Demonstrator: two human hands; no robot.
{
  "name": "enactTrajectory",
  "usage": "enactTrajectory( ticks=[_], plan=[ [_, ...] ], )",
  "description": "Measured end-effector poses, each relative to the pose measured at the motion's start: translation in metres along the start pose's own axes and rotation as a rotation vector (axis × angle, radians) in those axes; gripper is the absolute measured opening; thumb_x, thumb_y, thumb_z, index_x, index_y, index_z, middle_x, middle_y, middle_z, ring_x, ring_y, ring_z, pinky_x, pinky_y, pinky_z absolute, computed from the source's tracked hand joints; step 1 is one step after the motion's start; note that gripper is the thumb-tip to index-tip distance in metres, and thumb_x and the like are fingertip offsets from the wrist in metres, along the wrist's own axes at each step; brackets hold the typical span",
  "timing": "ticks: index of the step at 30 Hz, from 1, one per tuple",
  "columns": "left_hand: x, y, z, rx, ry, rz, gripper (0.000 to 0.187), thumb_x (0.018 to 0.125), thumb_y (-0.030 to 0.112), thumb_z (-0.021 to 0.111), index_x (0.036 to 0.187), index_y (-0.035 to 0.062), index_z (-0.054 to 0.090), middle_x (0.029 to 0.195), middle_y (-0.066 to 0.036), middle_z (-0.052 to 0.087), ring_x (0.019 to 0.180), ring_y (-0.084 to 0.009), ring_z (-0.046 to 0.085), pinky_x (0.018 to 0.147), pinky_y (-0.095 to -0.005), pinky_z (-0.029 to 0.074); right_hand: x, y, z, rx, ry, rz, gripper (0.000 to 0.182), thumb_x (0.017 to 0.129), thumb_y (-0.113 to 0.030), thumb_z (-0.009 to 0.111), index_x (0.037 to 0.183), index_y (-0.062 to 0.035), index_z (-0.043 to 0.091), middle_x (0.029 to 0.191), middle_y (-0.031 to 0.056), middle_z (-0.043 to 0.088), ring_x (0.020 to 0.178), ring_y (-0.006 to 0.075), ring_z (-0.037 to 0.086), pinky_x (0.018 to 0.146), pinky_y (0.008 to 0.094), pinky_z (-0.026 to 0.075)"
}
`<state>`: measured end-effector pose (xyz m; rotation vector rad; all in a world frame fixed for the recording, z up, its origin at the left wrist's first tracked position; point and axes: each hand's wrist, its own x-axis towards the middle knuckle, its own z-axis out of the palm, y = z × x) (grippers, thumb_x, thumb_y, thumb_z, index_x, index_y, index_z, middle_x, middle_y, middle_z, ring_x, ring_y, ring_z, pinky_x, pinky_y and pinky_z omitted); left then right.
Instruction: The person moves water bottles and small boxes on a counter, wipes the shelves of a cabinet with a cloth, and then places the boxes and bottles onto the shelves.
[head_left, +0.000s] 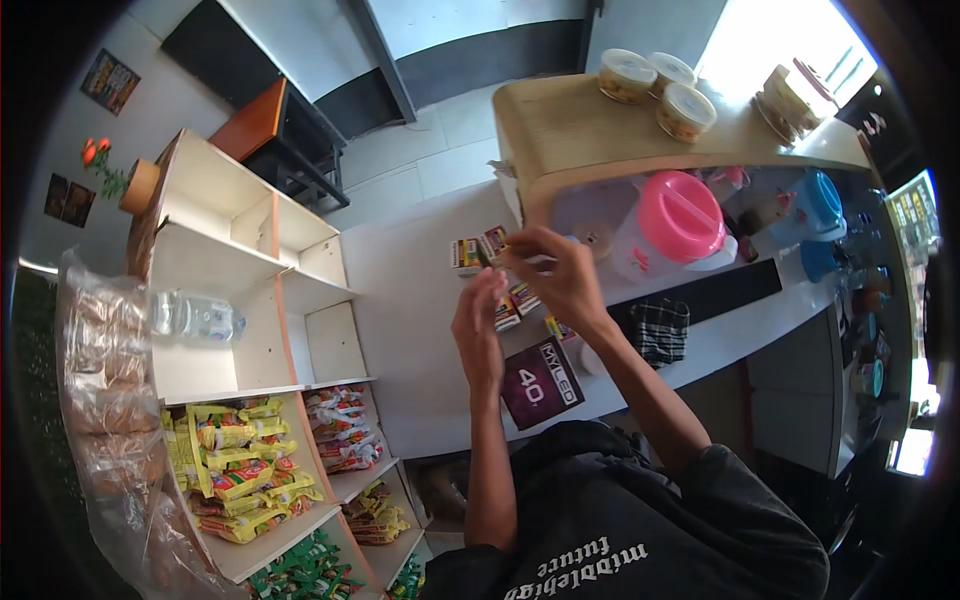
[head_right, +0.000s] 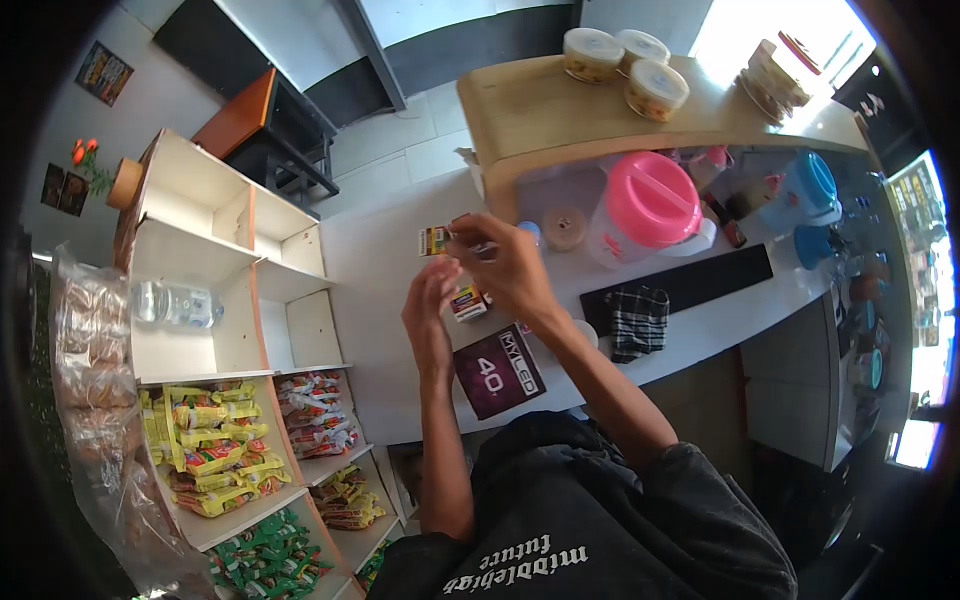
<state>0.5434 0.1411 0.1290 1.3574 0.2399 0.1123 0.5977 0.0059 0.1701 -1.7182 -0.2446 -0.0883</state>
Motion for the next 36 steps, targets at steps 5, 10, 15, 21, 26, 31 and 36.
enactTrajectory(
  ticks=[5,10,15,21,26,31,36],
  plan=[
    [0.027,-0.048,0.022,0.333,-0.203,-0.023,0.05,0.095,0.015,0.067,0.138,-0.0054,0.051,0.134,-0.024,0.061,0.126,-0.0291,0.061,0.105,-0.0354,0.047,-0.041,0.06,-0.065,-0.062,0.315,0.114,0.037,0.085,-0.002,0.073,0.12,0.0004,0.063,0.107,0.0142,0.071,0.101,0.0237,0.069,0.086,0.0341,0.056],
    [0.055,-0.074,0.039,0.656,-0.255,0.056,0.065,0.085,0.002,0.073,0.143,-0.0055,0.046,0.136,-0.026,0.059,0.126,-0.0303,0.061,0.102,-0.0371,0.051,-0.046,0.13,-0.07,-0.147,0.105,0.119,0.062,0.079,-0.002,0.078,0.135,-0.0003,0.052,0.137,0.02,0.058,0.125,0.0321,0.059,0.101,0.0423,0.052],
    [0.059,-0.085,0.054,0.539,-0.338,0.01,0.065,0.079,-0.007,0.074,0.14,-0.0034,0.05,0.131,-0.021,0.064,0.121,-0.0283,0.064,0.097,-0.0358,0.053,-0.038,0.162,-0.062,-0.18,0.084,0.121,0.065,0.076,-0.004,0.082,0.134,-0.0004,0.054,0.132,0.0208,0.062,0.124,0.0364,0.06,0.1,0.0427,0.051],
    [0.06,-0.095,0.06,0.576,-0.27,0.029,0.061,0.078,-0.008,0.076,0.135,-0.0041,0.053,0.121,-0.014,0.069,0.115,-0.0201,0.066,0.095,-0.0331,0.053,-0.029,0.171,-0.055,-0.259,0.087,0.073,0.059,0.073,0.0,0.08,0.128,-0.0007,0.059,0.124,0.021,0.065,0.12,0.0379,0.061,0.097,0.0418,0.05],
    [0.055,-0.081,0.064,0.584,-0.222,0.024,0.058,0.075,-0.007,0.079,0.129,-0.0019,0.059,0.12,-0.017,0.07,0.116,-0.023,0.067,0.096,-0.0339,0.053,-0.028,0.155,-0.061,-0.237,0.106,0.066,0.059,0.072,0.002,0.079,0.127,0.0002,0.06,0.122,0.021,0.067,0.119,0.0377,0.062,0.098,0.0418,0.049],
    [0.047,-0.055,0.068,0.395,-0.151,0.16,0.06,0.077,-0.009,0.077,0.134,-0.0032,0.057,0.124,-0.018,0.069,0.117,-0.0216,0.066,0.099,-0.0345,0.052,-0.014,0.105,-0.067,-0.205,0.108,0.021,0.059,0.073,0.002,0.079,0.128,0.0007,0.059,0.122,0.0219,0.067,0.118,0.035,0.064,0.097,0.0407,0.05],
    [0.035,-0.005,0.054,0.24,0.022,0.372,0.063,0.085,0.0,0.077,0.142,-0.0013,0.051,0.131,-0.023,0.064,0.124,-0.0283,0.061,0.106,-0.0377,0.048,0.014,0.025,-0.053,-0.22,0.027,-0.097,0.058,0.075,0.0,0.079,0.129,0.0018,0.058,0.121,0.0213,0.068,0.12,0.0339,0.064,0.097,0.0386,0.051]
  ],
)
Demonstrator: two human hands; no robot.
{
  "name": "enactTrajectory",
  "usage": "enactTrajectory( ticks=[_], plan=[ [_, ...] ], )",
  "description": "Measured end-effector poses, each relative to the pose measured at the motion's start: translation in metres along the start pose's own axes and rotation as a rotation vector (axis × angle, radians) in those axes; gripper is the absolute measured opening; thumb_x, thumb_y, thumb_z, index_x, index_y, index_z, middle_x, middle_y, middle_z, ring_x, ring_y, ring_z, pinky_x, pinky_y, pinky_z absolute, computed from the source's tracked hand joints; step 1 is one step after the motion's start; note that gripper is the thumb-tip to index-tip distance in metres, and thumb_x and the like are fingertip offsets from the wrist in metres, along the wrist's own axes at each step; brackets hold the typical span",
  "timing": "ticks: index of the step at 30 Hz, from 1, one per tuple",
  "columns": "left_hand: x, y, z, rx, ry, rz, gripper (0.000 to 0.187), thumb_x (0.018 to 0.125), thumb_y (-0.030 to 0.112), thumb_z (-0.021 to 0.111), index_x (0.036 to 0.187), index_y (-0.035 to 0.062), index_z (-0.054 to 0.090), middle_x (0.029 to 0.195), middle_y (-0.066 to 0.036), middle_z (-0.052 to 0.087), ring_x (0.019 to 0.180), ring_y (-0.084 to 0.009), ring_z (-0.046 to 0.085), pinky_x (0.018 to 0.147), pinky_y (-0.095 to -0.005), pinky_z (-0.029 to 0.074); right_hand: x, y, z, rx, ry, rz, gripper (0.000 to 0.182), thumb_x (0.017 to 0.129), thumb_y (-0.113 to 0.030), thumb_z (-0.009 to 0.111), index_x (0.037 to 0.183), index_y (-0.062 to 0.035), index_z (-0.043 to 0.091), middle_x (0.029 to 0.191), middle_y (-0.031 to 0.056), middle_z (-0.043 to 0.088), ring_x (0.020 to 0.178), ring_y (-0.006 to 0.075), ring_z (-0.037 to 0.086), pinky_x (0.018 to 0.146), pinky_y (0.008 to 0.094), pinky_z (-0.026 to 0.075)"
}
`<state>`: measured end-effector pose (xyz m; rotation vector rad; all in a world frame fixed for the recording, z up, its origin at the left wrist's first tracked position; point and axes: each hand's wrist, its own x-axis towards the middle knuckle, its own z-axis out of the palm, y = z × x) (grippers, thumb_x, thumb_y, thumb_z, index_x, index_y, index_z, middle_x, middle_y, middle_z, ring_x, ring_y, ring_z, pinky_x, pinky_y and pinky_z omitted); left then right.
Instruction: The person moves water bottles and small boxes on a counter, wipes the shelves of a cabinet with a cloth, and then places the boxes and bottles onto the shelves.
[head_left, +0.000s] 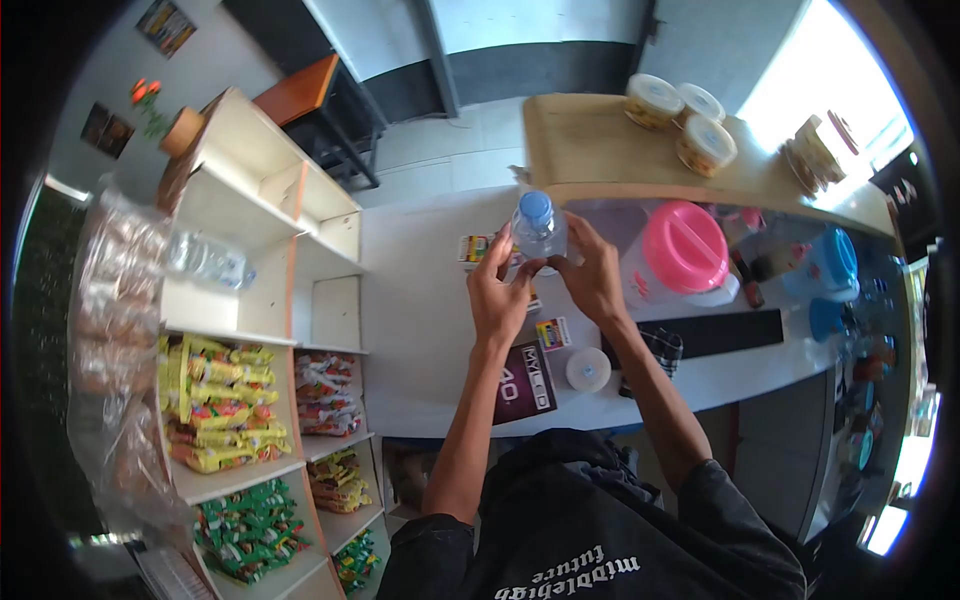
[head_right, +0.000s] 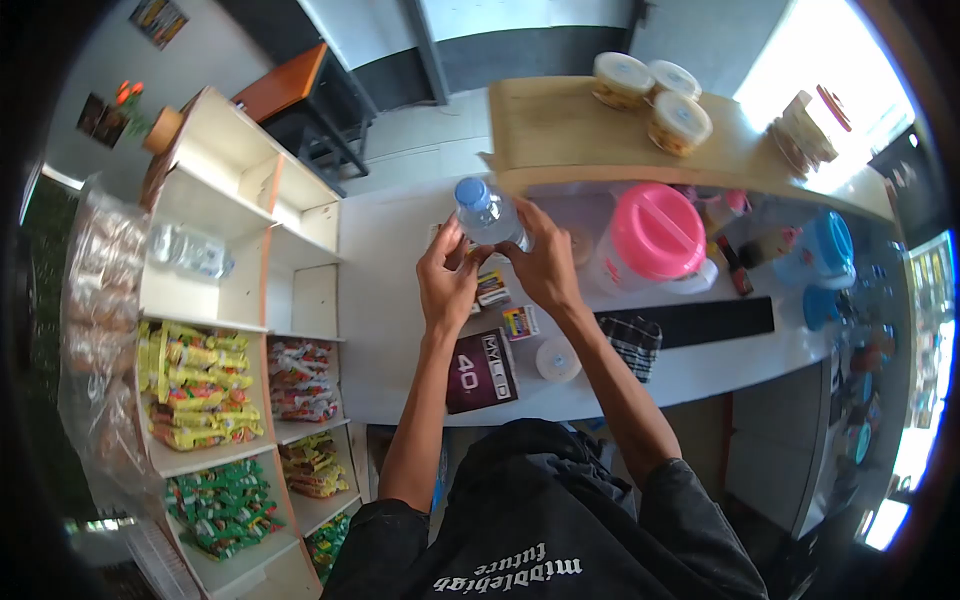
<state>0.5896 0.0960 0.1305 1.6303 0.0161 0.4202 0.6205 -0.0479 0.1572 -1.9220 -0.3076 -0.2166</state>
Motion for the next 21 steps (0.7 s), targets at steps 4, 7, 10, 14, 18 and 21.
enactTrajectory(
  ticks=[4,7,10,14,18,21],
  plan=[
    [0.003,0.066,-0.038,-0.067,0.189,0.078,0.064,0.089,0.017,0.077,0.144,-0.001,0.049,0.134,-0.025,0.061,0.128,-0.0321,0.058,0.111,-0.0424,0.045,0.022,-0.072,0.022,0.08,-0.125,-0.111,0.057,0.077,-0.001,0.078,0.13,0.0016,0.058,0.124,0.0214,0.068,0.12,0.0341,0.063,0.096,0.0378,0.052],
    [0.006,0.097,-0.077,-0.041,0.329,0.136,0.064,0.09,0.018,0.076,0.144,-0.0023,0.048,0.136,-0.025,0.059,0.13,-0.0313,0.056,0.113,-0.0436,0.042,0.035,-0.117,0.052,0.153,-0.248,-0.152,0.056,0.078,-0.001,0.077,0.131,0.0018,0.057,0.124,0.0215,0.068,0.122,0.0337,0.062,0.093,0.0373,0.053],
    [0.007,0.114,-0.121,-0.033,0.433,0.153,0.064,0.091,0.018,0.076,0.144,-0.0048,0.048,0.137,-0.023,0.059,0.131,-0.0294,0.055,0.113,-0.0415,0.041,0.045,-0.145,0.093,0.225,-0.348,-0.268,0.056,0.079,-0.001,0.077,0.13,0.0049,0.056,0.124,0.0237,0.067,0.125,0.0343,0.06,0.094,0.0399,0.055],
    [0.012,0.122,-0.175,0.013,0.578,0.217,0.065,0.091,0.016,0.075,0.144,-0.0074,0.046,0.138,-0.023,0.058,0.13,-0.0275,0.056,0.112,-0.0392,0.042,0.054,-0.178,0.154,0.378,-0.493,-0.281,0.055,0.081,0.0,0.077,0.129,0.0099,0.054,0.124,0.0275,0.065,0.122,0.0389,0.06,0.107,0.0446,0.05],
    [0.025,0.114,-0.22,0.152,0.679,0.246,0.062,0.098,0.016,0.065,0.148,-0.0081,0.037,0.14,-0.027,0.055,0.132,-0.0297,0.054,0.11,-0.0392,0.042,0.064,-0.195,0.222,0.497,-0.594,-0.274,0.055,0.079,-0.002,0.079,0.127,0.0099,0.055,0.124,0.027,0.066,0.122,0.0364,0.062,0.103,0.0427,0.052],
    [0.03,0.114,-0.237,0.37,0.708,0.114,0.069,0.104,0.022,0.053,0.156,-0.0062,0.017,0.149,-0.03,0.044,0.137,-0.0337,0.047,0.112,-0.0412,0.037,0.069,-0.201,0.265,0.469,-0.663,-0.222,0.055,0.078,-0.005,0.08,0.126,0.0097,0.057,0.123,0.027,0.066,0.12,0.0353,0.063,0.097,0.0407,0.054]
  ],
)
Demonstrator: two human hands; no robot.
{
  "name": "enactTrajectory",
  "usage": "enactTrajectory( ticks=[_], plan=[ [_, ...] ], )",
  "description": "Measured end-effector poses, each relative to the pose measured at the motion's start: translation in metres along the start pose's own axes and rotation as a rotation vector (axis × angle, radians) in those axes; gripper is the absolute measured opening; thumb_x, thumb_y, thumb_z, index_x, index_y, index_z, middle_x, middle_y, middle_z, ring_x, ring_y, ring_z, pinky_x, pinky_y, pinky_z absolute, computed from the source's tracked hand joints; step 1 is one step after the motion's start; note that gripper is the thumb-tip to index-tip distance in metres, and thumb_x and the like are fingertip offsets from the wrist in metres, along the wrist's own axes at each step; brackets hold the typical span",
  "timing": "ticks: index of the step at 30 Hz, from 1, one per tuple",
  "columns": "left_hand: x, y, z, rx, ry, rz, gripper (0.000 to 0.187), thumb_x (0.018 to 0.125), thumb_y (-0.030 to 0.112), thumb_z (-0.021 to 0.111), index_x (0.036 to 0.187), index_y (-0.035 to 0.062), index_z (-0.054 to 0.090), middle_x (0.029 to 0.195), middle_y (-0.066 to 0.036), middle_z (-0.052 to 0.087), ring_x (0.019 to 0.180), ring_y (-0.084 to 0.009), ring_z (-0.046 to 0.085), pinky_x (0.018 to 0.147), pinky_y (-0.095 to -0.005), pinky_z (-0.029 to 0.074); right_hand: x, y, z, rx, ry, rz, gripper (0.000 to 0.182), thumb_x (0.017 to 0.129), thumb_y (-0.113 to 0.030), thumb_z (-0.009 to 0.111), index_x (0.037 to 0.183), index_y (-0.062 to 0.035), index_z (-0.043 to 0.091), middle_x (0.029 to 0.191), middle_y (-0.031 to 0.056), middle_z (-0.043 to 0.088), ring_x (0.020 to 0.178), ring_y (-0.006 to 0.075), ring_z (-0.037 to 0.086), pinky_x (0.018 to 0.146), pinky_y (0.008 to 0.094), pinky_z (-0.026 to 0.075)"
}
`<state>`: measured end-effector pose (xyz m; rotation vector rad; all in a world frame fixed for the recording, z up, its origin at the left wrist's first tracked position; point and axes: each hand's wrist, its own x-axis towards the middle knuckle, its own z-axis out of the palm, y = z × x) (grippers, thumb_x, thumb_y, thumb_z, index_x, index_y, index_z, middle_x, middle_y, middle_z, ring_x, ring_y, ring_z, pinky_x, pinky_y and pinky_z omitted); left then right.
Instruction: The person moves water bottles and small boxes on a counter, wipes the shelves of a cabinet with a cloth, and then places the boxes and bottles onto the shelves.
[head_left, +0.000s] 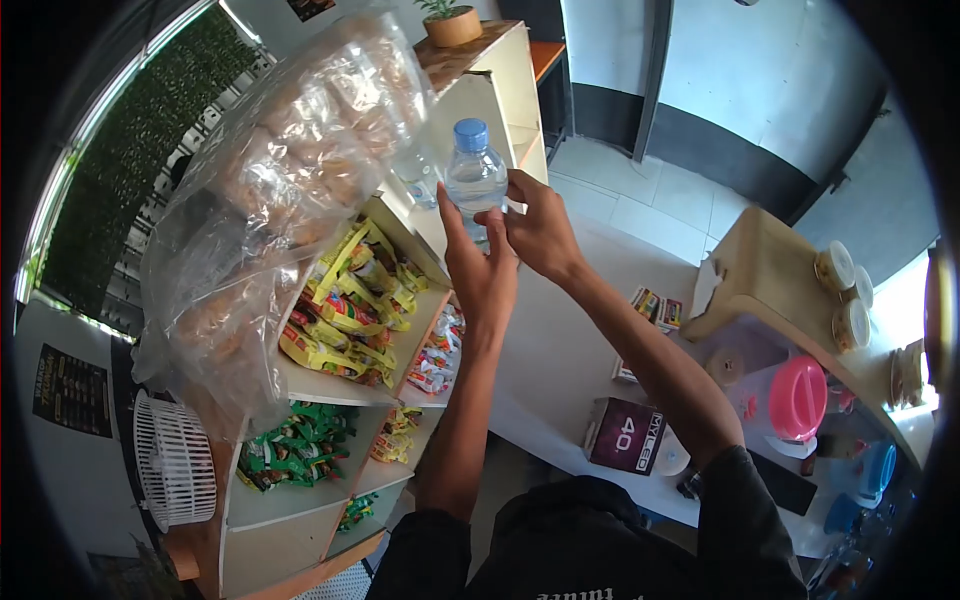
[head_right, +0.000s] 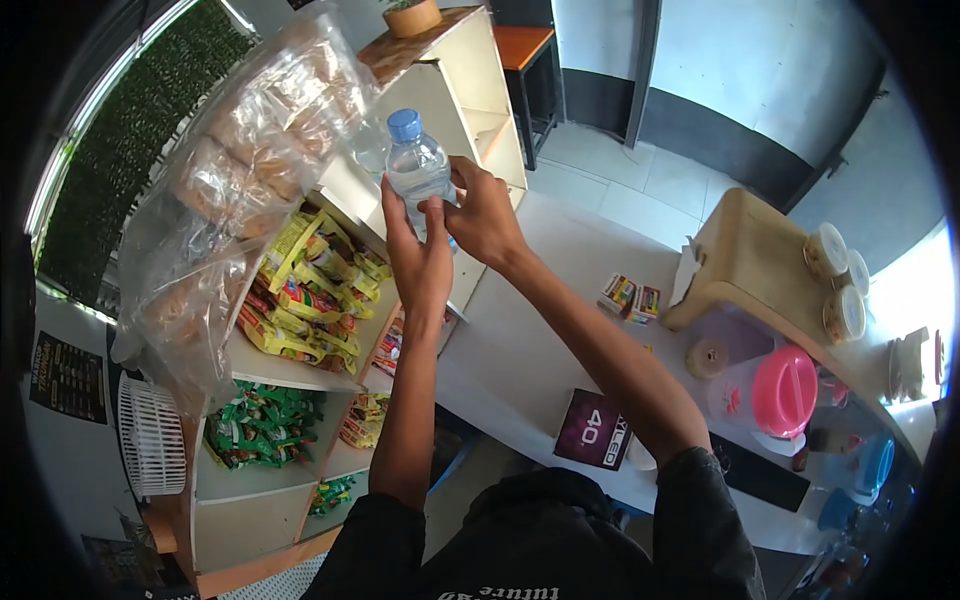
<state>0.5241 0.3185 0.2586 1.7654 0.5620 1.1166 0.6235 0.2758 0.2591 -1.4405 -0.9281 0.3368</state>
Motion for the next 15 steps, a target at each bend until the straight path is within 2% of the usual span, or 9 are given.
enactTrajectory(
  ticks=[1,3,4,5,8,12,13,14,15],
  plan=[
    [0.003,-0.003,-0.001,0.018,0.006,-0.055,0.07,0.104,0.024,0.051,0.156,-0.0056,0.014,0.152,-0.028,0.04,0.141,-0.0339,0.042,0.115,-0.0411,0.033,0.008,0.012,0.014,0.152,0.022,-0.035,0.054,0.078,-0.006,0.079,0.125,0.0093,0.058,0.121,0.0267,0.067,0.117,0.0344,0.066,0.092,0.0391,0.054],
    [0.009,-0.007,-0.006,-0.02,-0.037,-0.16,0.08,0.105,0.034,0.047,0.158,-0.004,0.0,0.158,-0.028,0.03,0.147,-0.0363,0.033,0.119,-0.0401,0.026,0.016,0.02,0.024,0.065,0.014,-0.098,0.052,0.079,-0.005,0.077,0.125,0.0093,0.058,0.121,0.0268,0.067,0.113,0.0349,0.068,0.092,0.0386,0.054],
    [0.012,-0.013,-0.006,-0.013,-0.015,-0.169,0.084,0.104,0.037,0.048,0.158,-0.0038,-0.002,0.159,-0.028,0.028,0.148,-0.0366,0.031,0.119,-0.04,0.025,0.02,0.019,0.028,0.02,0.01,-0.13,0.051,0.079,-0.004,0.076,0.125,0.0093,0.058,0.12,0.0268,0.068,0.11,0.0352,0.069,0.092,0.0384,0.054],
    [0.014,-0.022,-0.005,-0.005,0.006,-0.178,0.088,0.103,0.04,0.049,0.158,-0.0037,-0.004,0.159,-0.028,0.026,0.149,-0.0369,0.029,0.12,-0.04,0.024,0.024,0.024,0.033,0.214,-0.042,-0.02,0.05,0.08,-0.003,0.073,0.126,0.0093,0.057,0.122,0.0269,0.067,0.104,0.0357,0.071,0.092,0.0388,0.054],
    [0.019,-0.032,-0.003,0.01,0.047,-0.23,0.097,0.1,0.047,0.051,0.157,-0.0035,-0.009,0.162,-0.029,0.019,0.151,-0.0378,0.023,0.121,-0.0392,0.02,0.039,0.031,0.045,0.202,-0.088,-0.045,0.051,0.08,-0.005,0.072,0.127,0.0097,0.056,0.12,0.0285,0.067,0.101,0.0363,0.072,0.091,0.0393,0.055],
    [0.024,-0.03,-0.002,-0.016,0.08,-0.238,0.098,0.1,0.049,0.05,0.157,-0.004,-0.011,0.164,-0.029,0.012,0.153,-0.0373,0.017,0.121,-0.0368,0.017,0.059,0.037,0.062,-0.028,-0.065,-0.147,0.054,0.079,-0.008,0.073,0.126,0.0109,0.055,0.117,0.0322,0.066,0.104,0.0428,0.069,0.092,0.0424,0.055],
    [0.027,-0.038,0.0,0.07,0.108,-0.25,0.096,0.102,0.049,0.048,0.157,-0.0041,-0.011,0.165,-0.027,0.008,0.154,-0.0355,0.013,0.121,-0.0349,0.016,0.064,0.042,0.07,-0.048,-0.038,-0.176,0.054,0.078,-0.009,0.074,0.125,0.0111,0.055,0.117,0.0332,0.065,0.104,0.0446,0.068,0.092,0.0432,0.054],
    [0.03,-0.042,0.0,0.04,0.094,-0.232,0.095,0.103,0.047,0.046,0.156,-0.0046,-0.013,0.165,-0.028,0.005,0.154,-0.0375,0.01,0.122,-0.0368,0.015,0.07,0.047,0.076,-0.07,-0.01,-0.208,0.055,0.077,-0.009,0.074,0.125,0.0112,0.055,0.117,0.0341,0.065,0.105,0.0464,0.067,0.092,0.0441,0.054],
    [0.033,-0.045,-0.001,0.011,0.079,-0.216,0.094,0.104,0.045,0.045,0.155,-0.0052,-0.016,0.164,-0.029,0.002,0.154,-0.0396,0.007,0.123,-0.0387,0.014,0.076,0.047,0.077,-0.122,-0.06,-0.145,0.06,0.078,-0.015,0.08,0.128,0.0068,0.054,0.117,0.0287,0.067,0.118,0.0423,0.063,0.093,0.0426,0.054]
  ],
)
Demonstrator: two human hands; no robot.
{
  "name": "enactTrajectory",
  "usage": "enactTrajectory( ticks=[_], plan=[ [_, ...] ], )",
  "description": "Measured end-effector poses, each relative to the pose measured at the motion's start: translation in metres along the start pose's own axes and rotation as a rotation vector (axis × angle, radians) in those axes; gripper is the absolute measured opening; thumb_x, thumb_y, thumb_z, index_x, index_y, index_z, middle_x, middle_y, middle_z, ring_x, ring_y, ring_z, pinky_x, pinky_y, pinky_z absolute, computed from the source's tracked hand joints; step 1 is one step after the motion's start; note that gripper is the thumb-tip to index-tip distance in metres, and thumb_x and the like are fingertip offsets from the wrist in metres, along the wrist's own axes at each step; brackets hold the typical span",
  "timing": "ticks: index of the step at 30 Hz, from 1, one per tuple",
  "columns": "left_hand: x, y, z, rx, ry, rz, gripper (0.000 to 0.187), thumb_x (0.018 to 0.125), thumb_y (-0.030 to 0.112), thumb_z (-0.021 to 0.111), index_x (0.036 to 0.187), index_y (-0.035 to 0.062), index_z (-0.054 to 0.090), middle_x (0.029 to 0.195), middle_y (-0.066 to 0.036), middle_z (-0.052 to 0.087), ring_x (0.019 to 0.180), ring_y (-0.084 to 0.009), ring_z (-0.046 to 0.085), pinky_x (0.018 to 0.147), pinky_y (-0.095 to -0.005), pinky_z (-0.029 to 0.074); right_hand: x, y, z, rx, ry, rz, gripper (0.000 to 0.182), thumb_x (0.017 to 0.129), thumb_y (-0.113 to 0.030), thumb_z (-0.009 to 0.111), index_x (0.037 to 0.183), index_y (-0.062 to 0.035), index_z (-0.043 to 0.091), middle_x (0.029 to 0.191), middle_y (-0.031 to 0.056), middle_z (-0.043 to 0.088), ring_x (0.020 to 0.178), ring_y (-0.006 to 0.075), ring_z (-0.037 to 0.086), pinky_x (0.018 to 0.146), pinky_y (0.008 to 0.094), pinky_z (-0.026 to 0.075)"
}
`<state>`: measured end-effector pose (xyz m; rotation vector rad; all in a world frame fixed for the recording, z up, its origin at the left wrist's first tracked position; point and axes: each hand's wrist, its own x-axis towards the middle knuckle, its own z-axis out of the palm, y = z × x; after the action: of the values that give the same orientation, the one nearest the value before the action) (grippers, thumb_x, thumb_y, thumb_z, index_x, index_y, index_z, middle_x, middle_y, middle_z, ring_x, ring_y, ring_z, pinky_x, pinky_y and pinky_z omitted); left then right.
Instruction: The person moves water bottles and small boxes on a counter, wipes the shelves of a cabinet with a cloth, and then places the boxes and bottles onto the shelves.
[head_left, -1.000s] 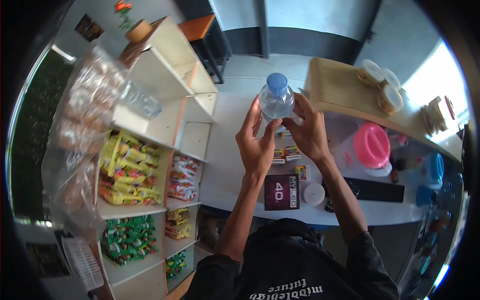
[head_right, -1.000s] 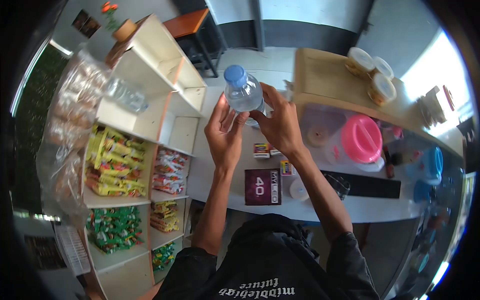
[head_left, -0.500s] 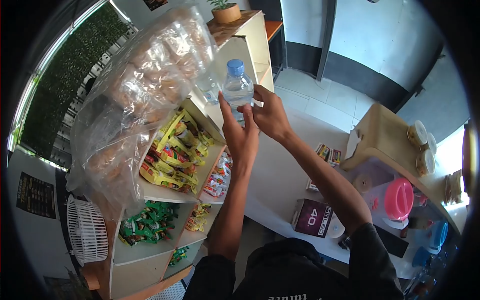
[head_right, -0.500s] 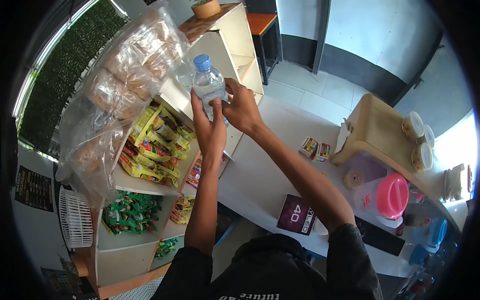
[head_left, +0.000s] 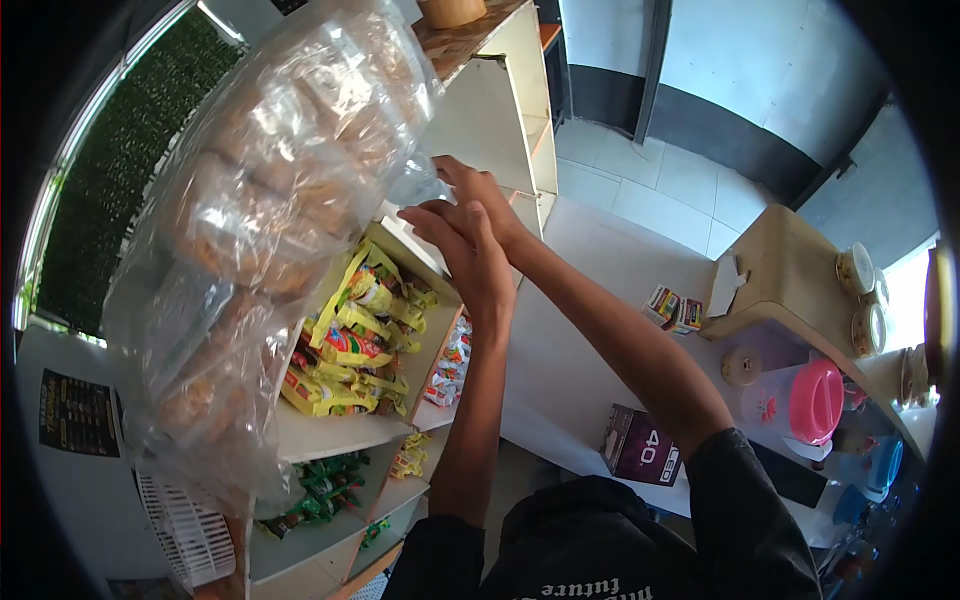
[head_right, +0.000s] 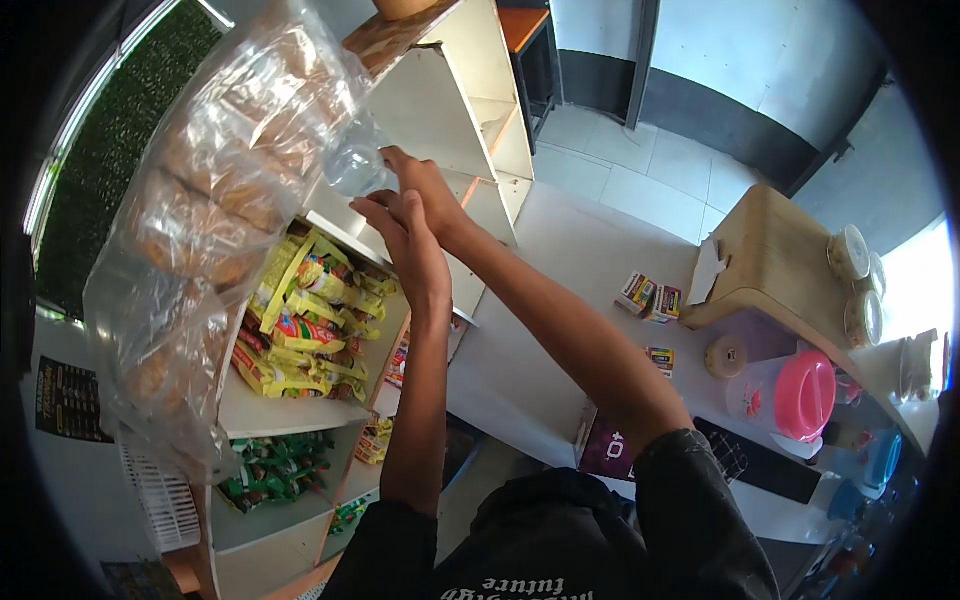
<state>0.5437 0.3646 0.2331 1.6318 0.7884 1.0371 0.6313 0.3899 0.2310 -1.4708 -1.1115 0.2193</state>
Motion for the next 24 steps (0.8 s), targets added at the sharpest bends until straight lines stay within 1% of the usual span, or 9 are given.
enactTrajectory(
  ticks=[1,2,5,7,10,12,14,17,24],
  plan=[
    [0.002,-0.003,0.0,-0.027,-0.018,0.013,0.094,0.104,0.044,0.044,0.153,-0.0058,-0.018,0.164,-0.03,-0.002,0.153,-0.0416,0.005,0.123,-0.0406,0.014,0.003,0.0,0.003,-0.018,0.013,0.001,0.059,0.078,-0.014,0.079,0.127,0.0078,0.055,0.116,0.0299,0.067,0.113,0.044,0.064,0.093,0.0432,0.054],
    [0.006,-0.008,0.005,0.0,0.059,0.002,0.089,0.105,0.044,0.043,0.157,-0.0037,-0.01,0.165,-0.025,0.01,0.154,-0.033,0.015,0.121,-0.0349,0.016,0.007,0.0,0.006,-0.036,0.025,0.001,0.058,0.077,-0.012,0.078,0.126,0.0089,0.056,0.115,0.0312,0.066,0.109,0.0456,0.065,0.092,0.0438,0.054],
    [0.014,-0.013,0.008,-0.101,0.099,-0.03,0.083,0.105,0.041,0.042,0.158,-0.0027,-0.005,0.163,-0.025,0.015,0.152,-0.0331,0.021,0.12,-0.0359,0.018,0.018,0.011,0.015,-0.072,0.044,-0.037,0.057,0.072,-0.015,0.082,0.119,0.0088,0.062,0.112,0.0319,0.066,0.101,0.0457,0.067,0.09,0.0433,0.055],
    [0.02,-0.019,0.012,-0.173,0.16,-0.017,0.071,0.105,0.038,0.039,0.156,-0.0005,0.009,0.155,-0.026,0.029,0.144,-0.0321,0.034,0.116,-0.0378,0.026,0.023,0.012,0.018,-0.031,0.037,-0.046,0.056,0.068,-0.017,0.085,0.115,0.0079,0.065,0.113,0.0323,0.066,0.099,0.0447,0.068,0.089,0.0428,0.055],
    [0.025,-0.03,0.012,-0.306,0.181,-0.031,0.059,0.106,0.037,0.036,0.151,0.0028,0.018,0.146,-0.022,0.038,0.136,-0.0287,0.042,0.111,-0.0395,0.034,0.026,0.017,0.023,-0.097,0.1,-0.114,0.05,0.064,-0.02,0.089,0.101,0.0053,0.068,0.095,0.0259,0.068,0.088,0.0415,0.069,0.08,0.043,0.054],
    [0.027,-0.033,0.014,-0.455,0.198,-0.024,0.058,0.106,0.037,0.035,0.151,0.0039,0.02,0.147,-0.02,0.037,0.136,-0.0277,0.043,0.112,-0.0398,0.034,0.03,0.02,0.027,-0.158,0.132,-0.138,0.043,0.063,-0.02,0.089,0.091,0.0045,0.068,0.085,0.0198,0.067,0.08,0.0377,0.068,0.074,0.0425,0.054],
    [0.029,-0.032,0.014,-0.624,0.187,-0.067,0.056,0.106,0.04,0.033,0.151,0.0087,0.022,0.149,-0.016,0.036,0.137,-0.0243,0.041,0.114,-0.039,0.03,0.032,0.02,0.033,-0.151,0.173,-0.123,0.042,0.062,-0.02,0.089,0.088,0.0046,0.068,0.085,0.0186,0.067,0.079,0.0374,0.068,0.073,0.0424,0.054],
    [0.029,-0.03,0.009,-0.697,0.051,0.04,0.073,0.106,0.044,0.03,0.16,0.0047,-0.001,0.163,-0.025,0.012,0.147,-0.0331,0.031,0.119,-0.0415,0.027,0.034,0.017,0.035,-0.171,0.153,-0.061,0.041,0.063,-0.021,0.088,0.088,0.0036,0.069,0.089,0.0191,0.068,0.079,0.0371,0.068,0.074,0.0425,0.054],
    [0.047,-0.056,0.013,-0.911,0.136,0.083,0.073,0.105,0.043,0.032,0.162,0.0094,0.001,0.164,-0.017,0.017,0.146,-0.0286,0.03,0.121,-0.0413,0.024,0.039,0.01,0.041,-0.245,0.107,-0.002,0.037,0.068,-0.015,0.084,0.097,-0.0001,0.067,0.102,0.0167,0.069,0.091,0.0383,0.069,0.078,0.0447,0.055]
  ],
)
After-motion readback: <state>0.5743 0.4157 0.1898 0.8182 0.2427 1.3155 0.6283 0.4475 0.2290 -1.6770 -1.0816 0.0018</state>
